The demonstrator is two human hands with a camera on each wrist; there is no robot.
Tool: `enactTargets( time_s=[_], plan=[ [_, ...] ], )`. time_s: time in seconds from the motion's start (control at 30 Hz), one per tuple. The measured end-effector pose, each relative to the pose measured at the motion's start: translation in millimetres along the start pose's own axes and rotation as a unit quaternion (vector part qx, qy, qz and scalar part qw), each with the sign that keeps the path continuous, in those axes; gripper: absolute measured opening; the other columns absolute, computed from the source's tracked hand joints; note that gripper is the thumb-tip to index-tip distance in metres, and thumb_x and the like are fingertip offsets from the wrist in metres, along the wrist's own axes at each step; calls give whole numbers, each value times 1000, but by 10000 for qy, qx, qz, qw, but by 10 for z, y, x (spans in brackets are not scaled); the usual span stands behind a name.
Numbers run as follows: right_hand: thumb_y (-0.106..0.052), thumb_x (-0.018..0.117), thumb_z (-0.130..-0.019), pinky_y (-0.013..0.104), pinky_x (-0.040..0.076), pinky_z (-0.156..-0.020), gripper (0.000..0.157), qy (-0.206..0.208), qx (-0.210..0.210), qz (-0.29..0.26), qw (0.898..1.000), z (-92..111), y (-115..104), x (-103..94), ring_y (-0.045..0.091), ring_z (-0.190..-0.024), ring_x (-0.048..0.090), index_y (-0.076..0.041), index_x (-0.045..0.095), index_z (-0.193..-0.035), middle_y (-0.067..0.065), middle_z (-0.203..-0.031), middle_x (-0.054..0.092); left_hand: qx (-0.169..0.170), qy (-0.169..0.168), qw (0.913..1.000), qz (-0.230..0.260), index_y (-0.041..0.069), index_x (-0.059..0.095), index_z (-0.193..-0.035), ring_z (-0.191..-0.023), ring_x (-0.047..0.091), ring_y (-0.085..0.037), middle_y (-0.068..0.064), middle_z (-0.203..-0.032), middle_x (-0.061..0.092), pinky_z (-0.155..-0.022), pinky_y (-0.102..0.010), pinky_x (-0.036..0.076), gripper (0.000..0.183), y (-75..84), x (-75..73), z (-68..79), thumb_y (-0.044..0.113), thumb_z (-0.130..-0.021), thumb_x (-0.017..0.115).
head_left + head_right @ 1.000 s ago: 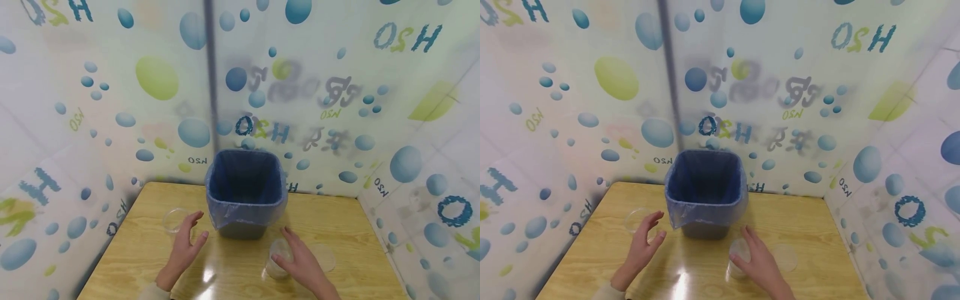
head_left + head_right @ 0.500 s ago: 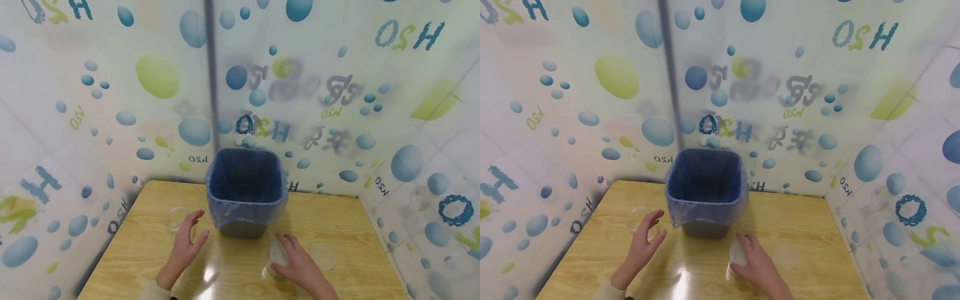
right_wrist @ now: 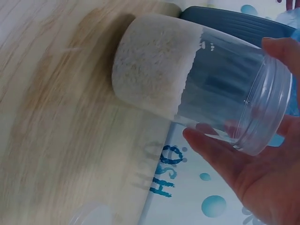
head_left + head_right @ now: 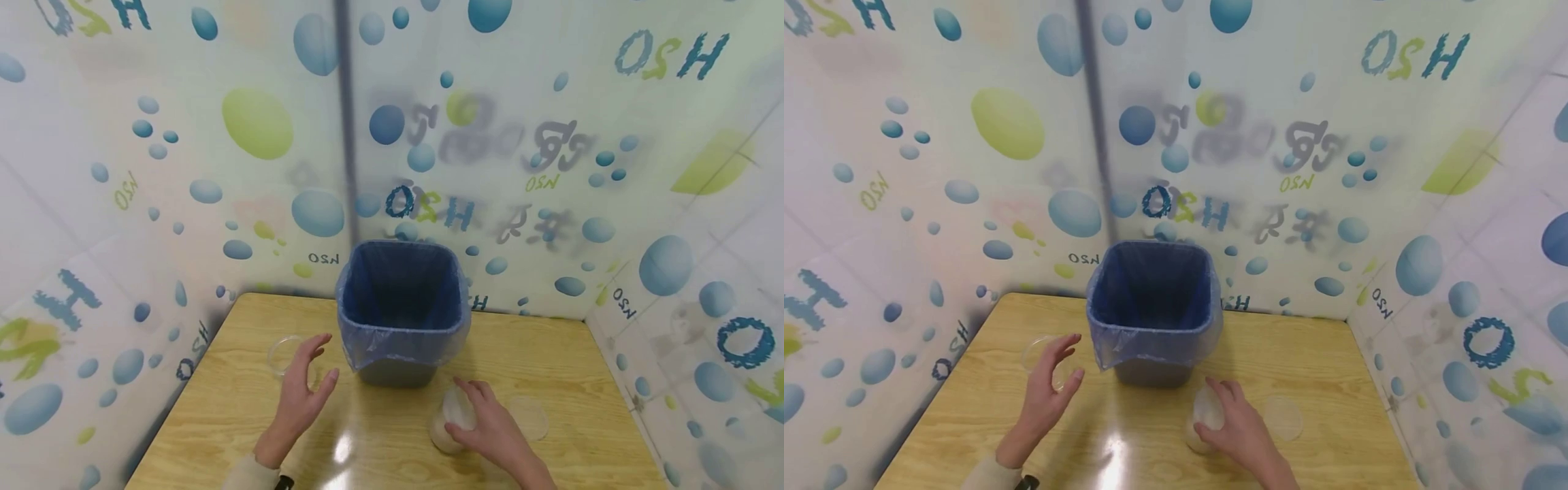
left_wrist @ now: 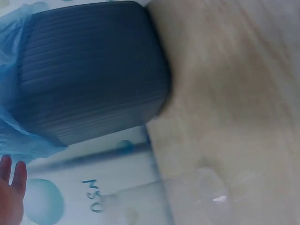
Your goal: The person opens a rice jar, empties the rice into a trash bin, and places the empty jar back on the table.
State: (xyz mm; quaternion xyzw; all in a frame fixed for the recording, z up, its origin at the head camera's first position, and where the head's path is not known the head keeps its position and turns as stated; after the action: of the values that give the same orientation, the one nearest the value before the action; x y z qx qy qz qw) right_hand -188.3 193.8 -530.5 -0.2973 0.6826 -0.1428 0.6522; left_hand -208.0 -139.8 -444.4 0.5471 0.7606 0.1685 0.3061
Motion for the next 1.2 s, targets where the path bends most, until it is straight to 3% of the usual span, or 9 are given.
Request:
enactTargets(
  time_s=[0.23, 0.47, 0.67, 0.97, 1.2],
  plan=[
    [-44, 88, -79, 47, 57, -90, 78, 172, 176, -666, 9975, -25, -100, -190, 27, -117, 63, -16, 58, -145, 6, -135, 57, 703, 346, 9964, 319, -13, 54, -136, -123, 57, -31, -30, -130, 58, -105, -27, 47, 57, 247, -19, -213, 8, -85, 69],
    [-35, 88, -82, 47, 61, -84, 73, 200, 391, -1825, 9822, -59, -233, -332, 30, -120, 62, -20, 57, -146, 6, -134, 57, 1167, 223, 9923, 347, -17, 52, -132, -104, 61, -33, -27, -121, 61, -97, -25, 48, 59, 526, 91, -309, 28, -97, 66],
    [-26, 87, -84, 42, 62, -83, 74, 432, 198, -2285, 9724, -73, -375, -448, 35, -121, 62, -15, 54, -149, 9, -135, 58, 1226, -445, 9902, 504, -17, 46, -137, -100, 65, -30, -19, -119, 66, -98, -23, 49, 63, 693, 295, -323, 33, -102, 63],
    [-19, 85, -85, 39, 61, -85, 72, 633, 273, -2833, 9566, -66, -541, -603, 37, -123, 61, -15, 53, -150, 9, -140, 57, 942, -1448, 9838, 487, -8, 45, -145, -119, 64, -30, -18, -131, 63, -109, -25, 44, 68, 771, 600, -291, 40, -102, 65],
    [-22, 82, -88, 40, 57, -85, 69, 990, 150, -2633, 9595, -65, -647, -734, 34, -121, 58, -19, 53, -150, 9, -145, 56, 736, -2109, 9742, 307, 3, 40, -153, -133, 52, -27, -15, -148, 51, -114, -30, 40, 80, 810, 812, -249, 40, -93, 77]
  ],
)
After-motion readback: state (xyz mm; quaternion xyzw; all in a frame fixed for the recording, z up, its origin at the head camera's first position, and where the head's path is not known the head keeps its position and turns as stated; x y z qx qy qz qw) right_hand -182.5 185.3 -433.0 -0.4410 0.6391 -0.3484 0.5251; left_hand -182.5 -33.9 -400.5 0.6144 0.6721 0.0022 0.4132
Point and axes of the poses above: each hand's wrist, its own z-axis away from the middle knuckle, its own x-axis out of the palm, y = z × x, the point moved 10 cm from there along -z, towards the middle knuckle
